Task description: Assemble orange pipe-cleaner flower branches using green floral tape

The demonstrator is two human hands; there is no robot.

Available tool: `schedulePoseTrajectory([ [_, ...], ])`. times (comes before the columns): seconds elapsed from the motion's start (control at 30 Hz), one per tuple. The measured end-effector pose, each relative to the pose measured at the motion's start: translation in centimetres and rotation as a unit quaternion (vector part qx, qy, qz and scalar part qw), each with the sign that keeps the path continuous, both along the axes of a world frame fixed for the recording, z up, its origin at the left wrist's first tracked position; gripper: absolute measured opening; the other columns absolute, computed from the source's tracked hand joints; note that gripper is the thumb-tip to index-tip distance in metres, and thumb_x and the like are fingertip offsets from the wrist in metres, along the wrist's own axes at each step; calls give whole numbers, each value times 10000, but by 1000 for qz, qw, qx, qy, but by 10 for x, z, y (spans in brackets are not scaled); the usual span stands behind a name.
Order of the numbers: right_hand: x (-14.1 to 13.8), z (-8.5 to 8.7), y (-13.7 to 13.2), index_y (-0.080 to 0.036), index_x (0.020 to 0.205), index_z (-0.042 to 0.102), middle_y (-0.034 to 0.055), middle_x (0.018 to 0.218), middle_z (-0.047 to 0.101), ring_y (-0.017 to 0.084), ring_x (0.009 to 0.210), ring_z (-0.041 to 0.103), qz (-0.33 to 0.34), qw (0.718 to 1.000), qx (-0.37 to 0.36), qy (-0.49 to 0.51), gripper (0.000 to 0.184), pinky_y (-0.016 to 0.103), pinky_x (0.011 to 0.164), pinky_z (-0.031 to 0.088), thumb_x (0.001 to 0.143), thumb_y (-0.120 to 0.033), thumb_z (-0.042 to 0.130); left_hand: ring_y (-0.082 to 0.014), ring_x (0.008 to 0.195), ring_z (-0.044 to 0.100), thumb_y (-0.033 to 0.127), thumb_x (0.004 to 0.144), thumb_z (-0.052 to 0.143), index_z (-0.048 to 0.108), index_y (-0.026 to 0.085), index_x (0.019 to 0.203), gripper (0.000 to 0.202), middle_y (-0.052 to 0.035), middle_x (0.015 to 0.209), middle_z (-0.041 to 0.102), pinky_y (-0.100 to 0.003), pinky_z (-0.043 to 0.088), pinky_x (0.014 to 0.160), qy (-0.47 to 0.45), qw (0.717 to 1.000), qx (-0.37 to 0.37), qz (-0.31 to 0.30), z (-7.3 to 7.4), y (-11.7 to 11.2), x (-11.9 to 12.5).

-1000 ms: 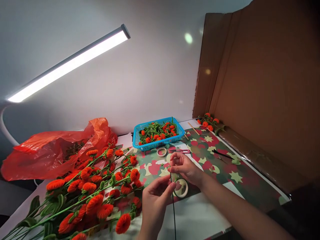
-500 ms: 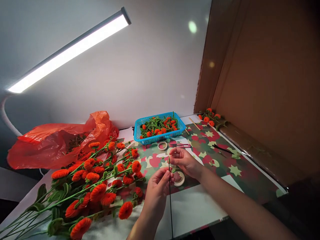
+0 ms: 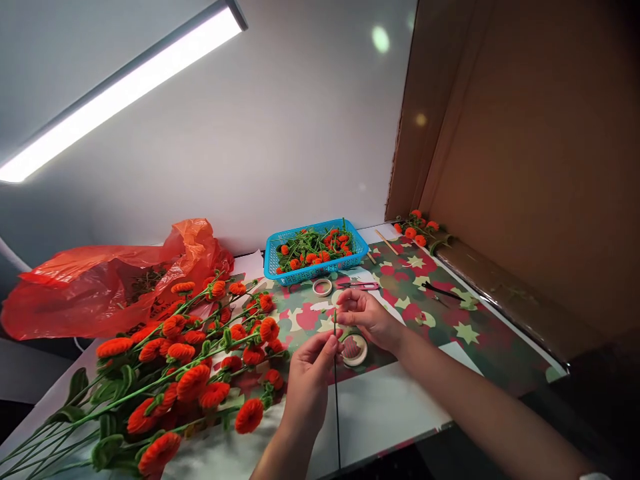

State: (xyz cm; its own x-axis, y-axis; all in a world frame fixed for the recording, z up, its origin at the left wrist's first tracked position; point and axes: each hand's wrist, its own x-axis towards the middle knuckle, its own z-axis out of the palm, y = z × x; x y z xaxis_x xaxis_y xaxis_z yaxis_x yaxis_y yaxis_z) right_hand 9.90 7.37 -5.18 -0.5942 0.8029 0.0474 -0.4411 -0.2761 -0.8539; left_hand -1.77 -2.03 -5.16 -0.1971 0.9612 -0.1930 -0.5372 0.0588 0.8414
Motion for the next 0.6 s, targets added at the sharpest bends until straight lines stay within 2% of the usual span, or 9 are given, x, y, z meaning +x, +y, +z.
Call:
schedulePoseTrajectory([
  [0.17, 1, 3, -2, -163, 796, 571, -22, 683, 634, 101, 615, 595, 31, 999, -4, -15, 303, 237, 626, 441, 599, -212, 796, -62, 557, 542, 285, 588, 796, 716, 132, 783, 260, -15, 640, 642, -156, 452, 550, -37, 999, -10, 3, 2, 1, 3],
  [0.43, 6, 8, -2, -146, 842, 653, -12, 663, 642, 113, 644, 608, 54, 996, -8, -76, 310, 243, 651, 444, 575, -209, 797, -82, 523, 529, 318, 601, 782, 716, 124, 757, 258, -14, 603, 623, -200, 457, 520, 12, 1000, -23, 13, -6, 0, 1],
  [0.6, 7, 8, -2, -148, 856, 707, 23, 771, 661, 126, 698, 601, 69, 994, -8, -82, 256, 251, 660, 441, 627, -250, 760, -78, 528, 518, 320, 618, 771, 719, 133, 740, 230, -2, 582, 615, -197, 460, 541, 50, 998, -12, 21, -5, 0, 1],
])
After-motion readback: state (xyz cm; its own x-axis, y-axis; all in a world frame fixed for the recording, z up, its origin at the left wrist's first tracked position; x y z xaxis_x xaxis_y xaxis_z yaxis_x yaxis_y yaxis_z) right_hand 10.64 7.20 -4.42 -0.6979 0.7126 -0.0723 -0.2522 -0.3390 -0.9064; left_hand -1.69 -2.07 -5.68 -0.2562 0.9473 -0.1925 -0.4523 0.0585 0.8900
